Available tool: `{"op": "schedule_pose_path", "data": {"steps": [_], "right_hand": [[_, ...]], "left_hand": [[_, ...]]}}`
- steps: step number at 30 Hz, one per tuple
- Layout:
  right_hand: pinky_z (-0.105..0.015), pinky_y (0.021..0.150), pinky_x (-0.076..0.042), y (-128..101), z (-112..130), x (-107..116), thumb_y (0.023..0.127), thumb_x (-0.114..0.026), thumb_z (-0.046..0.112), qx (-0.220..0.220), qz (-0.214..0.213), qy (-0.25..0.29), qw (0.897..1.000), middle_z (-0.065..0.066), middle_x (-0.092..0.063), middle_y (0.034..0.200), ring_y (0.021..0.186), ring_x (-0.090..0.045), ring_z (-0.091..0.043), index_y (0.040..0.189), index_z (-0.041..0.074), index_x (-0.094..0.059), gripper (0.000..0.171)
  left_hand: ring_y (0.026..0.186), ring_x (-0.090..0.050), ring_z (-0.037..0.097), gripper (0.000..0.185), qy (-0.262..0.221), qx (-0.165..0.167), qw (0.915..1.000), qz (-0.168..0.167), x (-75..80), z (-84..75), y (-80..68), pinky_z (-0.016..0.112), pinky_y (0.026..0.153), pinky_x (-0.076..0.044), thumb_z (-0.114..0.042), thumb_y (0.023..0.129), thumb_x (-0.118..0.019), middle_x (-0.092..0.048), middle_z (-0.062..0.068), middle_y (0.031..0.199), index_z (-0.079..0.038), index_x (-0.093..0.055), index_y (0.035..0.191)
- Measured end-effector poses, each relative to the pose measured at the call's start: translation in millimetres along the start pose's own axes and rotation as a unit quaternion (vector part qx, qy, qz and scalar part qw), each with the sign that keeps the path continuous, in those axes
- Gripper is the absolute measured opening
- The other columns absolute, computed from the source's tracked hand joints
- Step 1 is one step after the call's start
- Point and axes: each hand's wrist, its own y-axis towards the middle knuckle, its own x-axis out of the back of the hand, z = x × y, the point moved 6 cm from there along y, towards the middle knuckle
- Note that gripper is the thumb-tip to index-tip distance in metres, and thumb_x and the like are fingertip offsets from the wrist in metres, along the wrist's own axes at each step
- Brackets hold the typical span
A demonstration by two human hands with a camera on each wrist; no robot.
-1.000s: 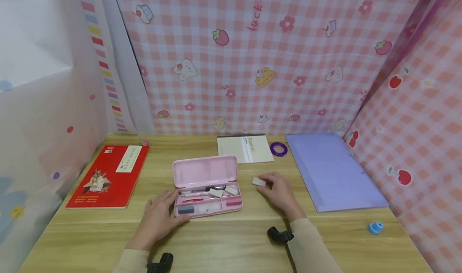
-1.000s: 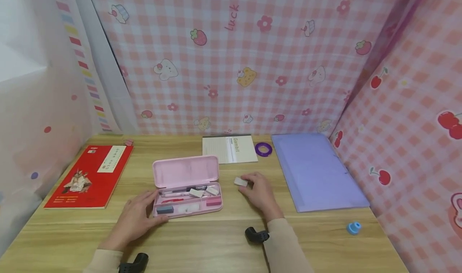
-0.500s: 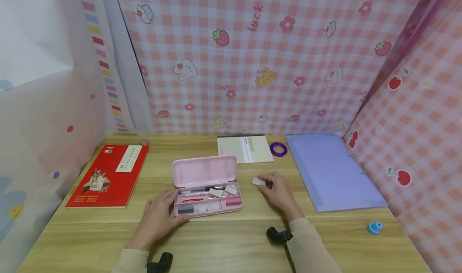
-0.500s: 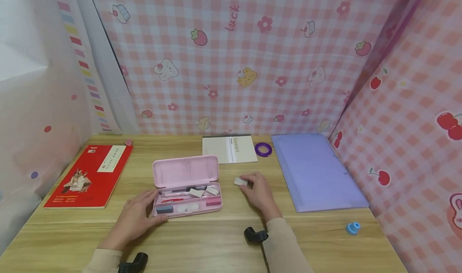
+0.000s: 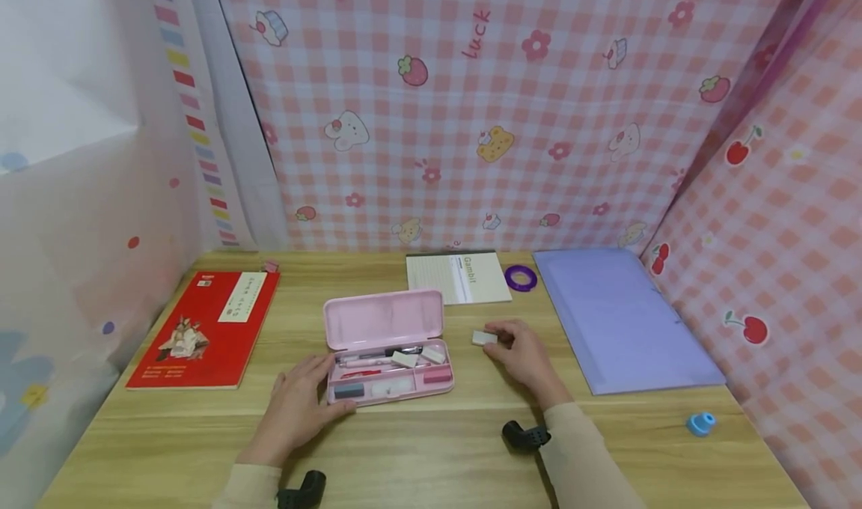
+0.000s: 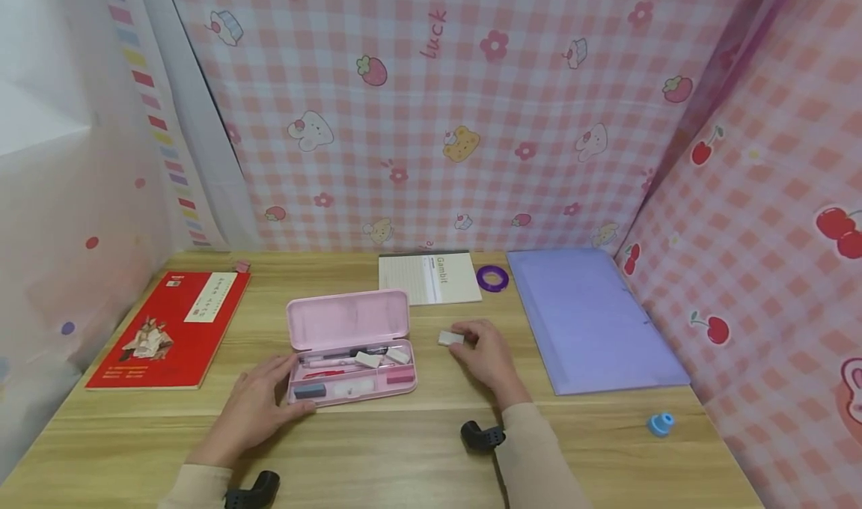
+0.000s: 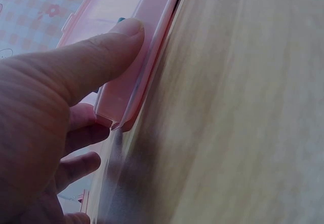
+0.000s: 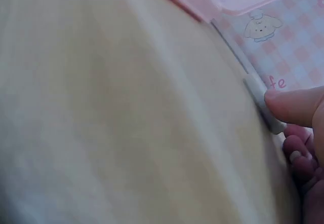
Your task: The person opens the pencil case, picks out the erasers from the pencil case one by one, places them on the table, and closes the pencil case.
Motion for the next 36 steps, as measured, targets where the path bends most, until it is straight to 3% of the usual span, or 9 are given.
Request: {"op": "schedule_pose_path", "data": {"steps": [5,10,17,21,26,36], "right_hand": [[-0.038,0.086,-0.051,-1,8,9,0.084,-0.076,0.019,0.010,0.011,-0.011,1.000,-0.003,-0.061,0.108,0.096,-0.059,-0.019,0.117,0.014,-0.068,0.035],[-0.040,0.085,-0.051,-5,51,7,0.086,-0.073,0.024,0.062,0.052,-0.066,0.994,0.001,-0.063,0.111,0.099,-0.059,-0.019,0.119,0.018,-0.068,0.033],[-0.035,0.083,-0.052,-13,116,-33,0.089,-0.069,0.026,0.135,0.140,-0.085,0.977,0.000,-0.065,0.109,0.097,-0.059,-0.016,0.116,0.015,-0.069,0.030],[-0.032,0.082,-0.052,-15,138,-60,0.088,-0.069,0.027,0.174,0.161,-0.119,0.964,0.000,-0.067,0.105,0.094,-0.061,-0.016,0.112,0.014,-0.071,0.027],[-0.031,0.086,-0.051,-12,146,-80,0.087,-0.070,0.030,0.188,0.163,-0.173,0.953,0.005,-0.067,0.102,0.093,-0.060,-0.009,0.109,0.017,-0.072,0.025],[-0.027,0.081,-0.050,-7,148,-95,0.085,-0.072,0.028,0.188,0.177,-0.194,0.946,0.007,-0.066,0.094,0.081,-0.055,-0.007,0.108,0.016,-0.074,0.026]], "left_hand": [[0.136,-0.032,0.039,0.099,-0.003,-0.007,1.0000,-0.004,-1.7,-2.6,0.1,0.072,0.104,-0.015,-0.058,0.068,-0.079,-0.046,0.017,0.143,-0.008,-0.043,0.145],[0.137,-0.031,0.039,0.099,-0.007,-0.003,1.0000,-0.003,-1.6,-3.5,-0.1,0.072,0.105,-0.015,-0.058,0.068,-0.079,-0.045,0.017,0.144,-0.008,-0.043,0.145],[0.137,-0.031,0.039,0.099,-0.008,0.001,1.0000,0.001,-0.1,-2.4,0.6,0.071,0.105,-0.014,-0.058,0.068,-0.079,-0.044,0.016,0.145,-0.009,-0.043,0.145],[0.137,-0.031,0.039,0.099,-0.006,0.001,1.0000,0.002,0.2,-1.6,1.0,0.072,0.105,-0.014,-0.060,0.068,-0.078,-0.044,0.016,0.145,-0.009,-0.043,0.145],[0.137,-0.031,0.039,0.099,-0.008,-0.002,1.0000,0.004,-0.7,-0.6,0.9,0.072,0.105,-0.015,-0.061,0.068,-0.077,-0.045,0.016,0.144,-0.009,-0.043,0.145],[0.137,-0.030,0.039,0.098,-0.010,0.003,0.9999,0.007,-0.9,1.8,0.2,0.072,0.105,-0.013,-0.060,0.069,-0.077,-0.044,0.017,0.144,-0.008,-0.043,0.145]]}}
